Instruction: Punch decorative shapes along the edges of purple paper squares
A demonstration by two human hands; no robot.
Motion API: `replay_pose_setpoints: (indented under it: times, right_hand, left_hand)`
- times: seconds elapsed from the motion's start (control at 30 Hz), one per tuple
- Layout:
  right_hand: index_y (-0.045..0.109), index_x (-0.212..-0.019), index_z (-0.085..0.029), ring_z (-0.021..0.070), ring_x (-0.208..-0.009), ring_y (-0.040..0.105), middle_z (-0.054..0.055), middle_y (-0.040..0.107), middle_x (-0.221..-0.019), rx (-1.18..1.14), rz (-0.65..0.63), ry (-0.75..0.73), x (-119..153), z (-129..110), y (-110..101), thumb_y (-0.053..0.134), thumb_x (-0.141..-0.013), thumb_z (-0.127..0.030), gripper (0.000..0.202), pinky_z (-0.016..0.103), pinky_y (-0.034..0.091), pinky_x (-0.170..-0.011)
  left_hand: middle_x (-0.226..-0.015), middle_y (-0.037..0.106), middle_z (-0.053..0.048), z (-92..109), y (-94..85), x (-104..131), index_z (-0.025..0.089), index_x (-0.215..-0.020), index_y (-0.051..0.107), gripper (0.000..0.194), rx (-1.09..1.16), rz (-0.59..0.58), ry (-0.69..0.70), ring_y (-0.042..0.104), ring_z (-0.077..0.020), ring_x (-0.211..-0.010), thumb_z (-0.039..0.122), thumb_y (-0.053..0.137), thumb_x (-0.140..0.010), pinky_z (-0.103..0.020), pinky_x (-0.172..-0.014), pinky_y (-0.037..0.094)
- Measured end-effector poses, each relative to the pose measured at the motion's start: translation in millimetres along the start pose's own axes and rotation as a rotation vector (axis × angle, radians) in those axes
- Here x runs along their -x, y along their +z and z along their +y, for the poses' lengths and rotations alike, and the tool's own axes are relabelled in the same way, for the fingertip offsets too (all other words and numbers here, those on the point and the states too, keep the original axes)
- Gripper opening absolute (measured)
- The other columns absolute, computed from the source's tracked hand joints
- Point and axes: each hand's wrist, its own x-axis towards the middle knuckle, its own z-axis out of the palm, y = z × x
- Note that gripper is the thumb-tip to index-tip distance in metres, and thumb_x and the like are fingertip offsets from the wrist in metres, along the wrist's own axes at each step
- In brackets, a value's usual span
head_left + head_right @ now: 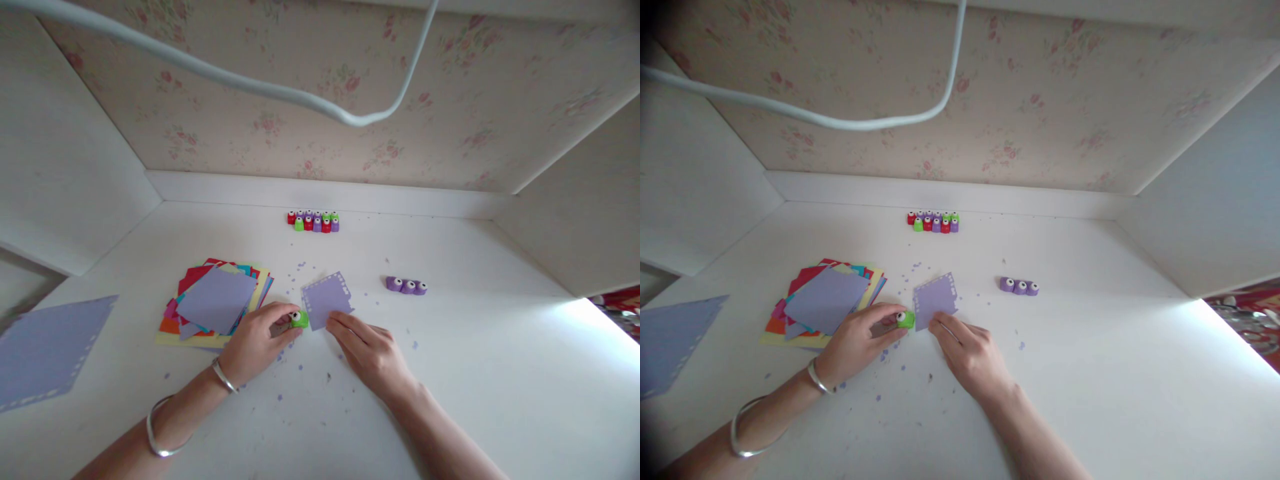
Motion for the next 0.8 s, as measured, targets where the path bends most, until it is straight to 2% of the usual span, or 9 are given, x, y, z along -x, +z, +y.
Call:
replay_pose_setpoints:
  times: [0.53,0.8]
  right_hand:
    - [0.064,-0.114,-0.014,0.016,-0.09,0.069,0.01,0.068,-0.116,-0.033,0.0,-0.015,-3.2,-2.6,-1.6,0.052,-0.089,-0.003,0.03,0.027,0.061,-0.072]
    - [0.065,-0.114,-0.015,0.0154,-0.086,0.071,0.009,0.07,-0.112,-0.039,-0.078,-0.045,-8.2,-5.8,-3.0,0.047,-0.093,-0.008,0.028,0.027,0.061,-0.07]
  left_hand:
    - [-0.098,0.071,-0.001,-1.0,0.8,-0.6,0.022,-0.107,0.065,0.025,-0.001,0.007,-0.023,0.068,-0.0145,-0.084,0.025,0.07,-0.083,-0.026,-0.08,0.056]
    - [-0.102,0.071,-0.003,-5.5,3.0,2.4,0.023,-0.113,0.062,0.029,-0.05,0.025,0.048,0.068,-0.0161,-0.085,0.026,0.068,-0.085,-0.029,-0.081,0.057]
